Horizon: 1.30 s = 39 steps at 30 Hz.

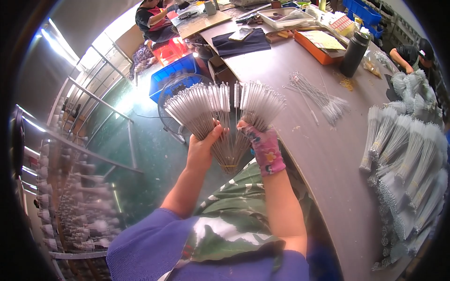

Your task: The person assembles and bundles white bristle brush heads by hand, using pliers and a cutting tool to secure them with rubber bands.

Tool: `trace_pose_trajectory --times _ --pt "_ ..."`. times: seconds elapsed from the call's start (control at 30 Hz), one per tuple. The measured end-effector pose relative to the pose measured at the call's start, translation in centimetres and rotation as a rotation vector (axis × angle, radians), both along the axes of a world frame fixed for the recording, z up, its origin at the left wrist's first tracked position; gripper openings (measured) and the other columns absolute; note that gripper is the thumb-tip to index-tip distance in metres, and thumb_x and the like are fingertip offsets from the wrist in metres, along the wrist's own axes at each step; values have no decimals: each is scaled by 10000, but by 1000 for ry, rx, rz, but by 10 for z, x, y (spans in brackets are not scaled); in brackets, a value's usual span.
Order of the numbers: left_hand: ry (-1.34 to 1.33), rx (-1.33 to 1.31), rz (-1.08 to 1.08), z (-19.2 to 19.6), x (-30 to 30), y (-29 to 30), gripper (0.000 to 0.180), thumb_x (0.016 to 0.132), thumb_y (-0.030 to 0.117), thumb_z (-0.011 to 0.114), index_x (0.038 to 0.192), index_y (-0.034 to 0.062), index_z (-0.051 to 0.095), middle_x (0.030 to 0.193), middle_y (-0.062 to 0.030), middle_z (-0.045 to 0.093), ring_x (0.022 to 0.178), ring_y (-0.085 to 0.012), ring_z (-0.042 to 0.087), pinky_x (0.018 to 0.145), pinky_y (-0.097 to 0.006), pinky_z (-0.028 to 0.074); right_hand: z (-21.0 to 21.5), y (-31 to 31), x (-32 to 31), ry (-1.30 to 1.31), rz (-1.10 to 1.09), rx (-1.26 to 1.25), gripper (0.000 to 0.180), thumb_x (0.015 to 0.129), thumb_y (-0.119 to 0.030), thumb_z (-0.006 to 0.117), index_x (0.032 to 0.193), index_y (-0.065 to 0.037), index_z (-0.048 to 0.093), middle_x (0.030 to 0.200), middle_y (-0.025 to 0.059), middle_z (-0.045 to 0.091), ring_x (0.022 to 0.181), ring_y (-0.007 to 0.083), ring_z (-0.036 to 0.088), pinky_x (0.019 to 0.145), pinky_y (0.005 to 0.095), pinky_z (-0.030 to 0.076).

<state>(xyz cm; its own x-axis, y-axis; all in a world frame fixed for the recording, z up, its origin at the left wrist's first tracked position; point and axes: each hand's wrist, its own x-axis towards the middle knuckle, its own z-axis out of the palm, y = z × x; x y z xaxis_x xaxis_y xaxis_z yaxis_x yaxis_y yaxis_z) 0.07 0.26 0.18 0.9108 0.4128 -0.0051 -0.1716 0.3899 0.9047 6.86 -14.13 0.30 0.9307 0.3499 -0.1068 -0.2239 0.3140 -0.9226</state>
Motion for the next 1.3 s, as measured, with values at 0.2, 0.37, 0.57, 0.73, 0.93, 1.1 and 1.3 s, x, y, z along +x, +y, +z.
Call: trace_pose_trajectory --times 0.2,0.37,0.57,0.73,0.93,1.1,1.3 --pt "42 130 6 -1 1 -4 192 813 72 664 976 21 576 846 -18 616 813 -99 587 715 -242 468 -2 6 -2 -34 94 123 232 725 -79 734 921 -30 621 819 15 629 765 98 582 672 245 469" --pt "-1 131 11 -5 0 -5 200 793 50 676 969 17 587 866 14 594 785 -80 555 719 -234 457 -3 12 5 -33 42 87 239 710 -76 744 910 -36 619 818 15 628 751 100 584 664 252 474" --pt "-12 142 11 -6 1 4 227 792 37 665 996 23 565 888 -22 591 828 -150 606 726 -269 481 6 -1 4 4 62 31 227 738 -126 731 910 -29 619 792 21 621 701 97 584 634 238 463" --pt "-5 102 -13 -4 1 -3 204 802 55 664 982 17 574 864 -4 589 801 -116 584 716 -249 465 -1 1 3 16 62 133 232 731 -107 735 908 -9 621 788 22 618 689 103 583 643 235 461" --pt "22 242 -18 -8 1 -7 225 799 74 678 998 20 585 840 5 599 773 -90 573 703 -238 464 10 12 -1 -73 126 53 274 722 -45 728 971 -6 622 853 43 642 745 98 598 661 241 475" --pt "65 79 -57 -1 1 -6 241 800 86 679 1017 30 590 844 -5 604 748 -96 574 699 -241 469 2 11 2 -49 19 28 302 723 -52 732 999 -11 617 871 39 644 761 105 597 669 244 478" --pt "81 -19 -74 -3 -2 0 268 802 105 685 1042 34 592 848 -3 603 750 -91 570 696 -238 462 0 8 -2 -56 -36 64 302 732 -78 738 997 -3 615 864 37 640 764 111 598 686 238 478"
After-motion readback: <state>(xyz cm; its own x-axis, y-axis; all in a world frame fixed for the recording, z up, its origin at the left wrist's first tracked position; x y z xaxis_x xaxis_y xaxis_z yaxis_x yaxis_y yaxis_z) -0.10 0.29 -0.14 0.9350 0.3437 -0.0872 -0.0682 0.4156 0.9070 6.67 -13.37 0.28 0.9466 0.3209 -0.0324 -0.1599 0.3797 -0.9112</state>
